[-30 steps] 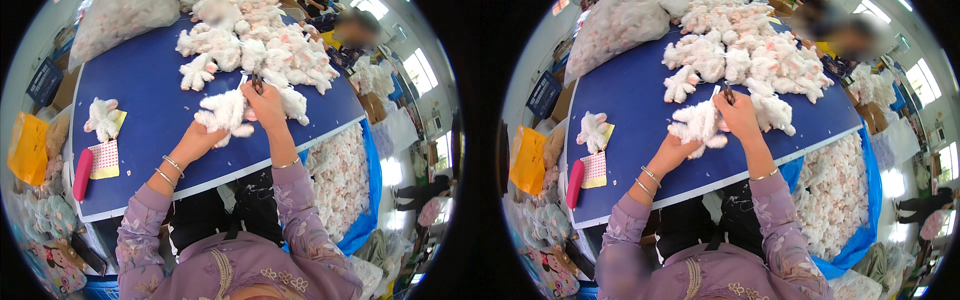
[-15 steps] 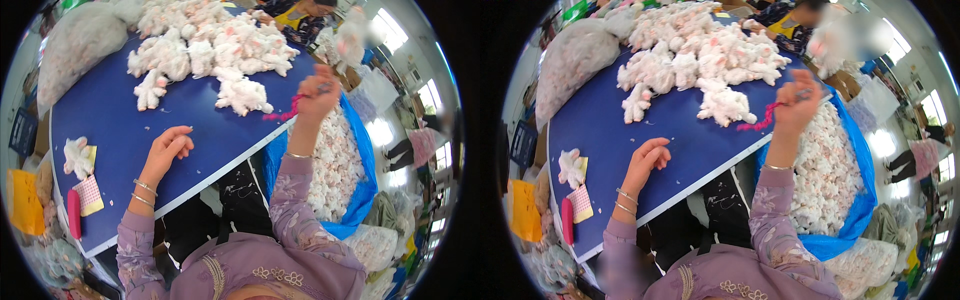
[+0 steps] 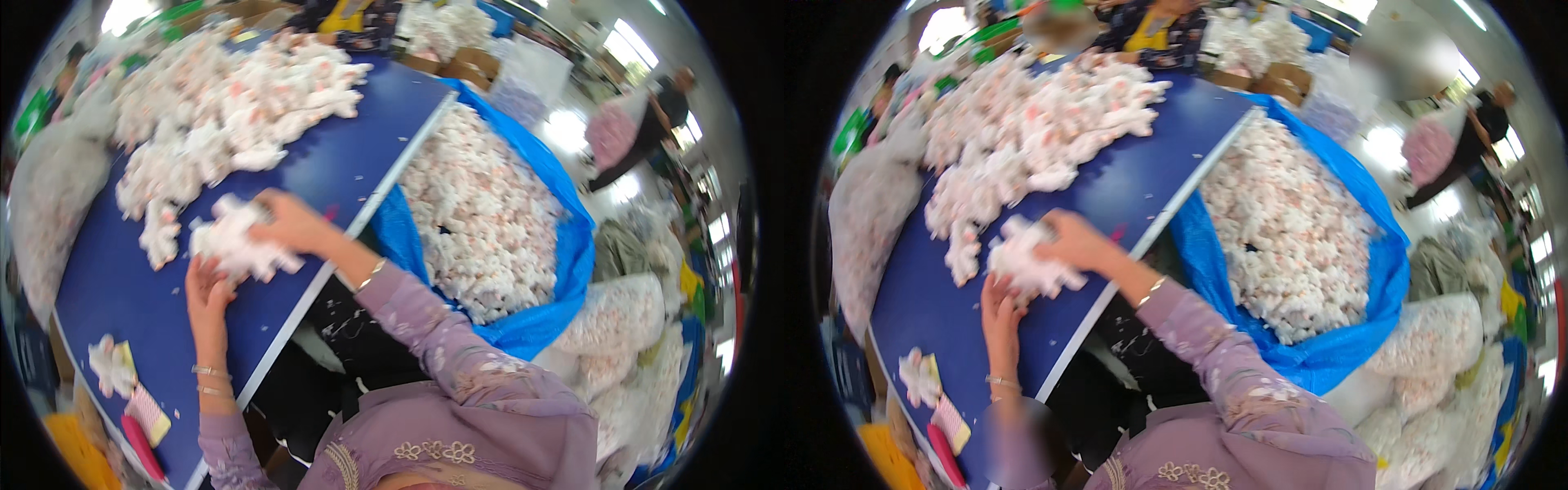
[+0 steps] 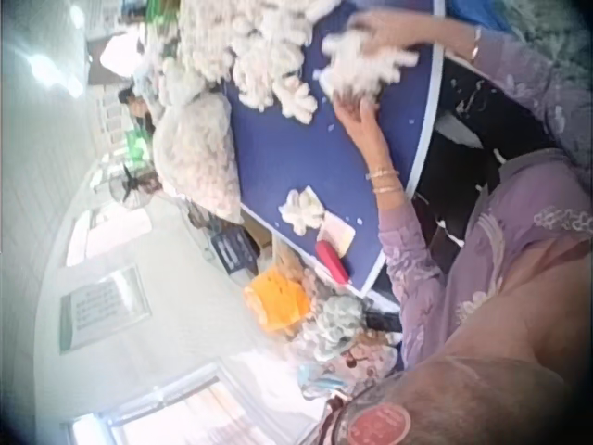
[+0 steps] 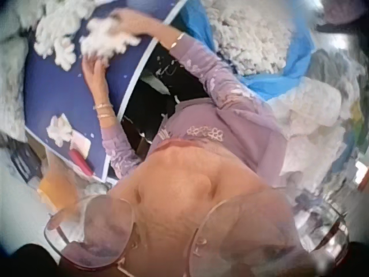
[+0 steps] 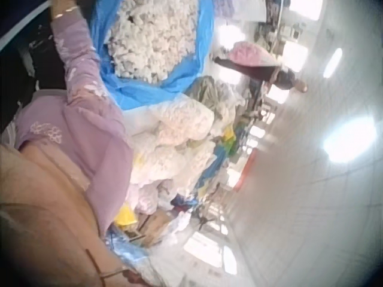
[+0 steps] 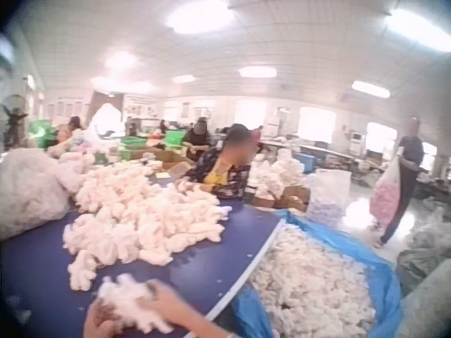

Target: The person repeatedly picks up small white stuffed toys from a pile on a blue table, uses pink-handled scissors to trim loose threads or excess fabric, and places the finished items into a large blue bag. The process is continuous and repetitive throughout the clip.

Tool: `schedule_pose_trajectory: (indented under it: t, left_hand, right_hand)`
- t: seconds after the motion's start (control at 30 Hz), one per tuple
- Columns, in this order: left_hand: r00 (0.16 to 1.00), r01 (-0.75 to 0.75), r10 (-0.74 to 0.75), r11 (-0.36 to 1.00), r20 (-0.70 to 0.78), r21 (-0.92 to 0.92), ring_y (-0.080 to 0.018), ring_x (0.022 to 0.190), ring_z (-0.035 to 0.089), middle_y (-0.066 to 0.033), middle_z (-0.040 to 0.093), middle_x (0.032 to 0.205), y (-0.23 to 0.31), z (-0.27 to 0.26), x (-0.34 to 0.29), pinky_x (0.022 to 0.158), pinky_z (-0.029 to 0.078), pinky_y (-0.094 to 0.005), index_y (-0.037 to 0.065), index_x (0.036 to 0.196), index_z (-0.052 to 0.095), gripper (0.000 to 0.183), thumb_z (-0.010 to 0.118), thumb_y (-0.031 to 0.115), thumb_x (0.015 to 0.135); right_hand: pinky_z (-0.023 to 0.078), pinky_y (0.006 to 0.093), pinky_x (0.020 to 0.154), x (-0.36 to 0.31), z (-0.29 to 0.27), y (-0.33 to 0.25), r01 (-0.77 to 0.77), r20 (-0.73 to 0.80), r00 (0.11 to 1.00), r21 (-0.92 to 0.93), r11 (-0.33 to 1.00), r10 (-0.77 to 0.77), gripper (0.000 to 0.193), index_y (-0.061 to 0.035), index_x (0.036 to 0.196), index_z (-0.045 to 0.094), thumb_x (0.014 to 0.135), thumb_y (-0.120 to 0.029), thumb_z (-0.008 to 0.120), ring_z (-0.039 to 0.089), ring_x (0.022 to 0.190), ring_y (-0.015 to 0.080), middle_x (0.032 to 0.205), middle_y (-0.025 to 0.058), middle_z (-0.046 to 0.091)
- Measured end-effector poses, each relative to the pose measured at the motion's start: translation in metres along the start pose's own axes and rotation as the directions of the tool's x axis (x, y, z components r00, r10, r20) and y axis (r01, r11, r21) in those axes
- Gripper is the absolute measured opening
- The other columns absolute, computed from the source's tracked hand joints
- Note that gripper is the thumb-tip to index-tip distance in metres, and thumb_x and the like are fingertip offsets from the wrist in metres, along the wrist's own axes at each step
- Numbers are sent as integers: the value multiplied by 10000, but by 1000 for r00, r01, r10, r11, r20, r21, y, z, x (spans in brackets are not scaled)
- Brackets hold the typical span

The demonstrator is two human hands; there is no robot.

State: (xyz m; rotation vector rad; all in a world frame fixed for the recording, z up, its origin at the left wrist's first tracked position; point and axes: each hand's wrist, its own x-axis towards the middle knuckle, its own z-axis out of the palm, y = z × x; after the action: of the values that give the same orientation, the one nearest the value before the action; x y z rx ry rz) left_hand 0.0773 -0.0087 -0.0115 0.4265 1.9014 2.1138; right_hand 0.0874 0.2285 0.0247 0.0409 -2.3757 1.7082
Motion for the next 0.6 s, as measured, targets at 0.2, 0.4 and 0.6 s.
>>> schedule_pose_trajectory:
  t: [0.2,0.4,0.6]
  left_hand:
    - [999,24,-28,996,-44,-81,-130,990,567,-58,531,1205,2,-4,-7,783,477,-247,17,1317,430,423,522,127,919]
    - [999,-36,35,953,8,299,-148,1002,554,-91,572,1160,1,-4,-11,866,447,-279,-25,1300,447,459,574,68,869]
    - [1000,-11,15,969,-15,247,-172,1010,554,-120,568,1179,6,-7,-11,885,444,-299,-43,1286,452,463,585,68,857]
  right_hand:
    - [483,308,782,-12,42,-6,2,239,968,281,960,-72,449,73,1048,625,758,-268,674,604,814,168,904,142,667]
    - [468,295,683,-16,47,0,-69,179,984,382,922,0,330,46,917,628,781,-251,672,561,717,126,776,72,628]
    - [471,294,744,-21,48,-4,-34,160,987,359,933,-25,436,49,1024,581,745,-251,730,577,806,151,904,107,633]
